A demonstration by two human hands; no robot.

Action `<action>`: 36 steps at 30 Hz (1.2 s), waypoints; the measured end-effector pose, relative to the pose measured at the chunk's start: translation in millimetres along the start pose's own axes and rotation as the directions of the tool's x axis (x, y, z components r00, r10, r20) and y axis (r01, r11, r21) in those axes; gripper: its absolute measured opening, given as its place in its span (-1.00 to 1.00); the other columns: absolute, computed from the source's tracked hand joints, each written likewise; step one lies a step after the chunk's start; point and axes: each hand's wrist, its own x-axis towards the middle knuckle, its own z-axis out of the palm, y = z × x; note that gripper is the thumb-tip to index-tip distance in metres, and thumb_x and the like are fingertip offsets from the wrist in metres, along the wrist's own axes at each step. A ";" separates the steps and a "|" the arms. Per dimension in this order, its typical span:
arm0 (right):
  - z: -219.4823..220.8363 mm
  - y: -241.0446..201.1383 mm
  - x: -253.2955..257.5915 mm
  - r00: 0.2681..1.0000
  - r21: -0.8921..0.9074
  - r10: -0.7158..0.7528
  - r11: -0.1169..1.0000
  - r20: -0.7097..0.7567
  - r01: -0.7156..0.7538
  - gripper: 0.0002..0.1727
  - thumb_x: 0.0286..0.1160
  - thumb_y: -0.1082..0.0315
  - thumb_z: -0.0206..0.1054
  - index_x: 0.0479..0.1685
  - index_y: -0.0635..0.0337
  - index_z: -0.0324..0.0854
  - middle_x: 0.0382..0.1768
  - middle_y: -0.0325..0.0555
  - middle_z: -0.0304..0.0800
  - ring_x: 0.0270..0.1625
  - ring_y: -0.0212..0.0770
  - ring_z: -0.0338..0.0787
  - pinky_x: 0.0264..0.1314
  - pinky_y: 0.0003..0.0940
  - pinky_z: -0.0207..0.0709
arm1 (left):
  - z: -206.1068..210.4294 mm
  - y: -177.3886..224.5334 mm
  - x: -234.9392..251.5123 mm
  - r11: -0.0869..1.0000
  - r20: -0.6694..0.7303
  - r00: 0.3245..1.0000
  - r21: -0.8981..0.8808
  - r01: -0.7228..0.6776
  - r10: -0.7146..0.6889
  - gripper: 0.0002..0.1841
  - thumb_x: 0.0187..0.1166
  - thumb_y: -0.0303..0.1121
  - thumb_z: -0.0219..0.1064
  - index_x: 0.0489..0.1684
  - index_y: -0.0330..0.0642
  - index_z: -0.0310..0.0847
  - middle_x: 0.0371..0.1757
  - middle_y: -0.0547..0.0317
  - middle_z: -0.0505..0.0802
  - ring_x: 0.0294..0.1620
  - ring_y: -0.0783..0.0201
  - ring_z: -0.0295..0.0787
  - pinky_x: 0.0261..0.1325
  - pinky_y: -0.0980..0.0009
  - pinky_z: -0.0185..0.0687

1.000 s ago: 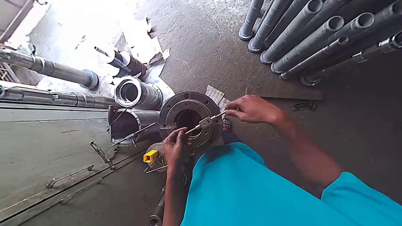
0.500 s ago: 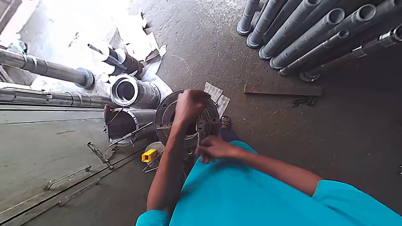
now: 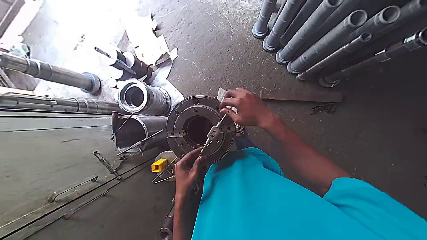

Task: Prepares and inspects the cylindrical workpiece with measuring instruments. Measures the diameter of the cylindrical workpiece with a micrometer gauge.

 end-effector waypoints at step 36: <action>81.2 -100.1 -50.4 0.755 0.658 0.190 0.387 0.628 -0.645 -0.57 0.89 0.16 0.03 -0.06 0.34 0.70 -0.48 -0.22 0.74 -0.50 -0.43 0.71 -0.35 -0.46 0.66 | 58.5 78.2 189.0 0.964 0.399 0.915 0.262 -0.052 -0.059 -0.81 0.59 -0.46 0.38 0.05 -0.20 0.84 -0.12 0.16 0.97 -0.15 0.31 0.95 0.08 0.22 0.90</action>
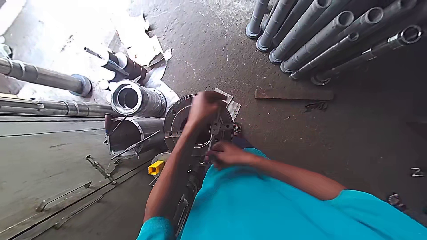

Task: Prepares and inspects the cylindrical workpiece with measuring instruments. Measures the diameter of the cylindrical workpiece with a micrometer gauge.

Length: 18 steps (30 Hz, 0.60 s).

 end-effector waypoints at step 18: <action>-152.6 -34.0 -11.2 0.894 -0.884 -0.436 0.452 -0.103 0.119 -0.59 0.76 0.01 0.14 -0.30 0.04 0.74 -0.38 -0.10 0.77 -0.29 -0.01 0.79 -0.24 0.14 0.61 | 42.5 -77.2 -167.5 0.915 -0.539 0.832 -0.388 -0.110 -0.129 -0.80 0.52 -0.61 0.41 0.03 -0.47 0.79 -0.23 -0.05 0.95 -0.24 0.19 0.93 -0.04 0.29 0.91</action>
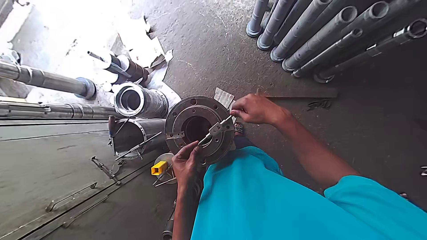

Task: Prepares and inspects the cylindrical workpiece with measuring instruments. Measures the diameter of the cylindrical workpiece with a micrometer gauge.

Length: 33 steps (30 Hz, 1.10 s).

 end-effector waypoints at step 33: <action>122.3 -142.3 -3.0 0.882 0.768 0.162 0.441 0.442 -0.465 -0.51 0.90 0.09 0.01 -0.11 0.26 0.75 -0.48 -0.28 0.84 -0.49 -0.45 0.75 -0.26 -0.40 0.68 | 93.5 78.4 147.9 0.872 0.779 0.619 0.370 -0.319 -0.103 -0.77 0.71 -0.42 0.23 0.07 -0.03 0.85 -0.10 0.34 0.96 -0.17 0.45 0.91 0.05 0.28 0.86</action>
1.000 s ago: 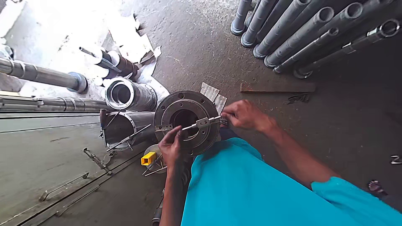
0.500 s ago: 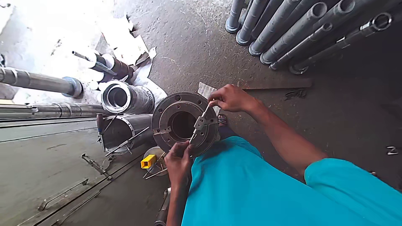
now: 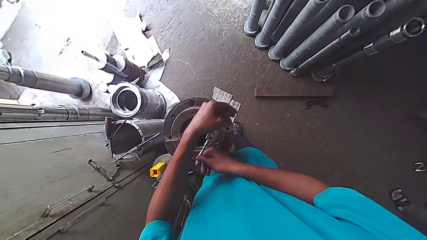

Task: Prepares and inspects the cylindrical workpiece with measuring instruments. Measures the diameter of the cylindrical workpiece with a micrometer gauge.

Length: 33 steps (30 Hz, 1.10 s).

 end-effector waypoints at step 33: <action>-41.0 8.5 -19.0 0.999 -0.078 -0.035 0.996 0.017 0.037 -0.54 0.89 0.14 0.03 -0.09 0.30 0.76 -0.39 -0.21 0.88 -0.45 -0.42 0.80 -0.26 -0.41 0.73 | 0.5 -7.8 -3.9 0.989 -0.349 0.925 -0.055 0.139 -0.149 -0.83 0.57 -0.45 0.39 -0.02 -0.07 0.88 -0.19 0.29 0.97 -0.22 0.41 0.93 0.00 0.28 0.89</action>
